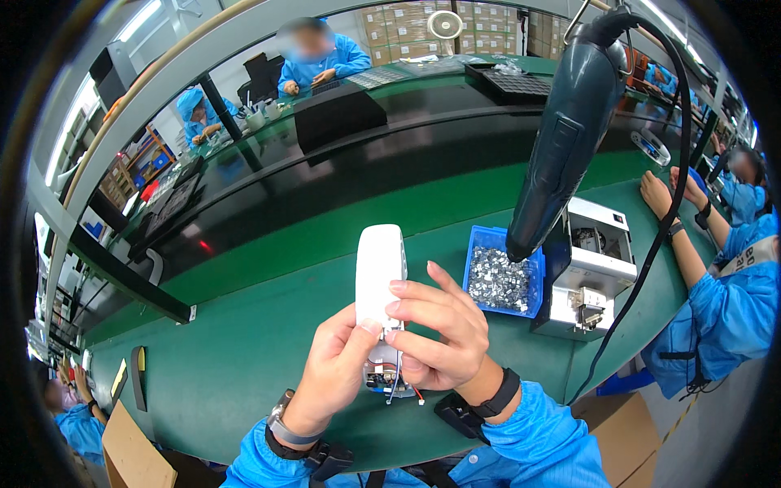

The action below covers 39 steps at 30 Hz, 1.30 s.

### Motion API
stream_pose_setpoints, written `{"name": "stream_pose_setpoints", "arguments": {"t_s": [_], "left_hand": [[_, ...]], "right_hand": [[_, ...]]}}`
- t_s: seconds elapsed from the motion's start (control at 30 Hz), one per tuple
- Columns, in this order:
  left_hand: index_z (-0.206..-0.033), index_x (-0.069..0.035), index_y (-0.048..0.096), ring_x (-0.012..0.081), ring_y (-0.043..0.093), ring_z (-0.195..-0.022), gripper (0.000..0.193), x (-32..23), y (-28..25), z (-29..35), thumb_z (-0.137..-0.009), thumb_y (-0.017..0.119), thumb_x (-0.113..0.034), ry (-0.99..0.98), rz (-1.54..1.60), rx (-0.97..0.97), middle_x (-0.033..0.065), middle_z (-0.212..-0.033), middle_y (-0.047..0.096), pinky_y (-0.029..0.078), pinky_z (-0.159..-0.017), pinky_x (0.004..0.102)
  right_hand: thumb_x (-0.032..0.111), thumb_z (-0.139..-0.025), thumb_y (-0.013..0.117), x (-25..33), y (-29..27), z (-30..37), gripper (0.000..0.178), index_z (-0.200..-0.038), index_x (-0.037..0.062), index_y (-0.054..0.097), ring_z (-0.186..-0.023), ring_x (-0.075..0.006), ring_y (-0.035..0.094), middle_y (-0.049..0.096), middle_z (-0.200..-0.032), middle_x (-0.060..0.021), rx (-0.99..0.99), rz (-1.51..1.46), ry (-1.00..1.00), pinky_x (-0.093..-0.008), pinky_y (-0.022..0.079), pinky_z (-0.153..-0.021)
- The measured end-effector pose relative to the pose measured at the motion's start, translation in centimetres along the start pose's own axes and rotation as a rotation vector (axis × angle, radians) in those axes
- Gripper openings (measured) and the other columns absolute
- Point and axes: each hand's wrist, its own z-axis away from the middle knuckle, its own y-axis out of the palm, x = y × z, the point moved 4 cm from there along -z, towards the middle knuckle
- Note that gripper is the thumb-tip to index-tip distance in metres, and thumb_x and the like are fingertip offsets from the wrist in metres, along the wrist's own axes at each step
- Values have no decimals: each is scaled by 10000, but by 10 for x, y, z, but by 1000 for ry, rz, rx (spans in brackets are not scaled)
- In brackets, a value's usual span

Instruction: Assemble structural plastic and electronic internal components of a wearable electronic device or headset using an electric screwdriver.

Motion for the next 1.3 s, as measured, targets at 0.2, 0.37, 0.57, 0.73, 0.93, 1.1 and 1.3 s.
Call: {"name": "stream_pose_setpoints", "arguments": {"t_s": [0.2, 0.37, 0.57, 0.73, 0.93, 1.1, 1.3], "left_hand": [[-1268, 44, 552, 118, 631, -938, 342, 1, -5, 3, -1022, 485, -183, 38, -9, -70, 86, -1106, 654, 538, -783, 257], [-1265, 46, 552, 94, 629, -885, 312, -1, -2, 0, -1023, 495, -143, 52, -5, -35, 72, -1045, 660, 540, -751, 245], [-1161, 44, 575, 182, 685, -810, 294, 3, -9, -3, -1026, 444, -182, -55, 6, -46, 128, -931, 688, 576, -716, 301], [-1118, 44, 576, 211, 695, -748, 292, -3, -5, -4, -1024, 431, -191, -68, 18, -29, 151, -853, 685, 585, -688, 319], [-1139, 48, 584, 211, 699, -764, 301, -3, -5, -3, -1017, 447, -191, -100, 68, -13, 164, -899, 698, 588, -709, 322], [-1156, 37, 592, 169, 692, -794, 269, -3, -3, -2, -1026, 478, -169, -136, 136, 32, 163, -989, 709, 583, -695, 287], [-1171, 50, 588, 191, 698, -813, 296, -2, 18, -16, -1030, 454, -174, -86, 132, 51, 171, -994, 711, 589, -707, 296]], "right_hand": [[251, -938, 575, 1, 3, -3, 178, -923, 123, 697, -1003, -338, 705, 691, -1009, -118, 20, -15, -11, -516, 468, -1013], [256, -940, 580, 1, 2, -3, 184, -922, 118, 701, -1003, -344, 704, 695, -996, -120, 8, -9, 1, -506, 488, -990], [280, -979, 521, 4, -16, -21, 285, -1097, 76, 681, -1127, -335, 648, 683, -1103, -150, -2, 7, 25, -484, 469, -1016], [368, -1015, 370, -15, -84, -81, 614, -1443, -73, 380, -1300, -295, 477, 587, -1265, -189, -647, 329, 157, -436, 346, -1111], [420, -976, 529, -46, -109, -128, 689, -1447, -57, 375, -871, -157, 669, 663, -1068, -111, -10, -383, 703, -261, 541, -795], [361, -807, 706, -30, -134, -143, 754, -1402, -18, 440, -702, -73, 554, 512, -883, -2, 119, -160, 707, -229, 530, -605], [248, -887, 669, -29, -171, -123, 342, -1120, 35, 535, -737, -135, 587, 567, -907, -47, -172, -201, 674, -299, 526, -742]]}}
